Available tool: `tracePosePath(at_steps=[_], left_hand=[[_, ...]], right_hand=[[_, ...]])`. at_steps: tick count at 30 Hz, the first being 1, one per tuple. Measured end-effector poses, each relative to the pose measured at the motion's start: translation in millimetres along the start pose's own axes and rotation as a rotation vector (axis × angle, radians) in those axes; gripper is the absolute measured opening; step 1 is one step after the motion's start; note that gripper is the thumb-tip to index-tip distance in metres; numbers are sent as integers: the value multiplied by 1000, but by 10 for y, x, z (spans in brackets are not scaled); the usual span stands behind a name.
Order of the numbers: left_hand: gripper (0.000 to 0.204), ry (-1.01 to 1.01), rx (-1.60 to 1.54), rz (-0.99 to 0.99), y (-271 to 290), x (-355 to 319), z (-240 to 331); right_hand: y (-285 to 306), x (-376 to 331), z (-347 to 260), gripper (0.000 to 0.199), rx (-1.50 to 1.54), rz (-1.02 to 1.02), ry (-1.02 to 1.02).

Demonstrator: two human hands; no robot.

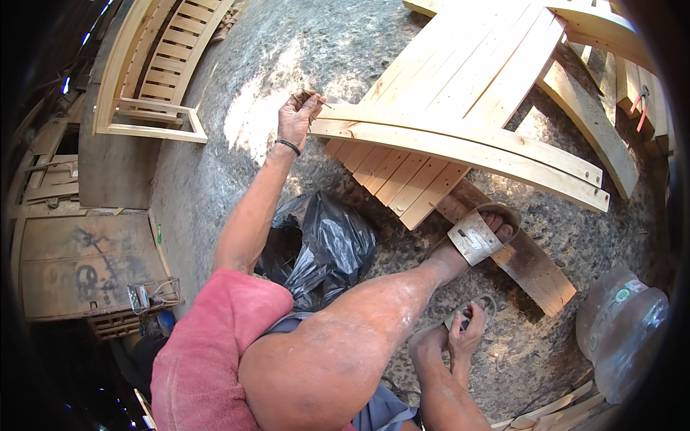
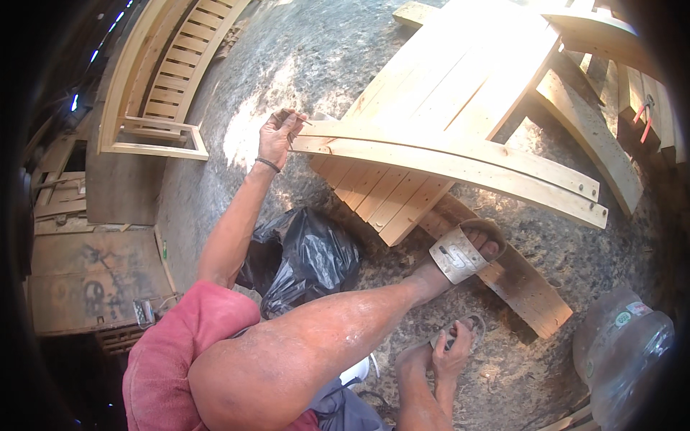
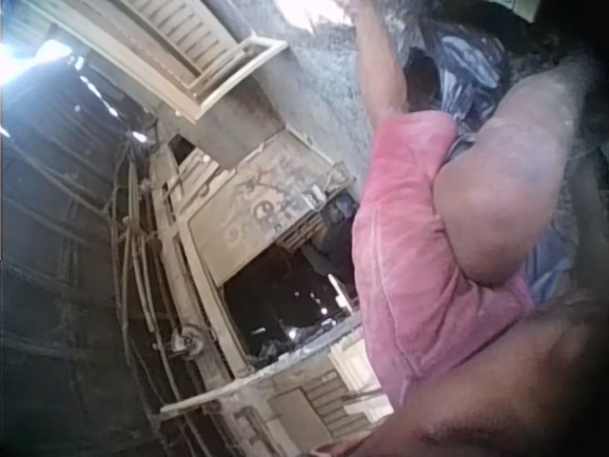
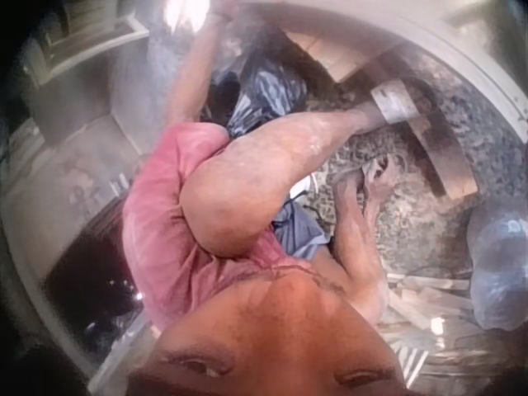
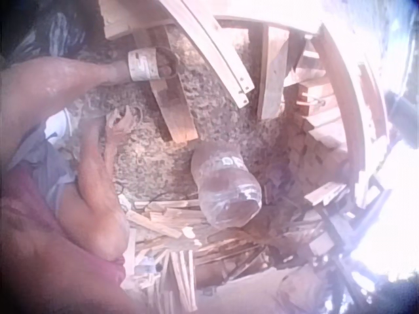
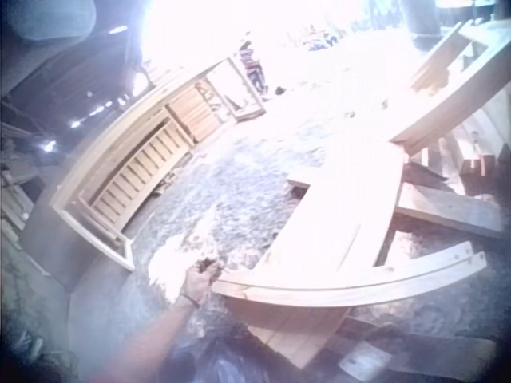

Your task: The person assembles a rectangular wooden frame by hammering nails through joints, picking up additional nails from a plastic bag, and moving wooden slats to align them before securing the structure.

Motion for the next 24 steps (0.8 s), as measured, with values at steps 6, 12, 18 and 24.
tracePosePath(at_steps=[6, 12, 18, 24], left_hand=[[6, 20, 41, 17, -39, 21, -55], [6, 11, 70, -19, -63, 19, -20], [7, 4, 78, -26, -74, -2, -15], [8, -4, 51, -3, -75, 25, -69]], right_hand=[[-77, 55, 8, 41, -135, 53, 135], [-77, 75, 39, 39, -114, 70, 141], [-65, 89, 44, 38, -116, 69, 151], [-52, 88, 34, 38, -117, 77, 145]])
Point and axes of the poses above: each hand's wrist, its own x-axis towards the middle knuckle, its own y-axis out of the back of the hand, z = x × y, the point moved 4 cm from there along x, towards the middle knuckle, and after that the axes turned 3 degrees about -z, right-handed, at the moved point
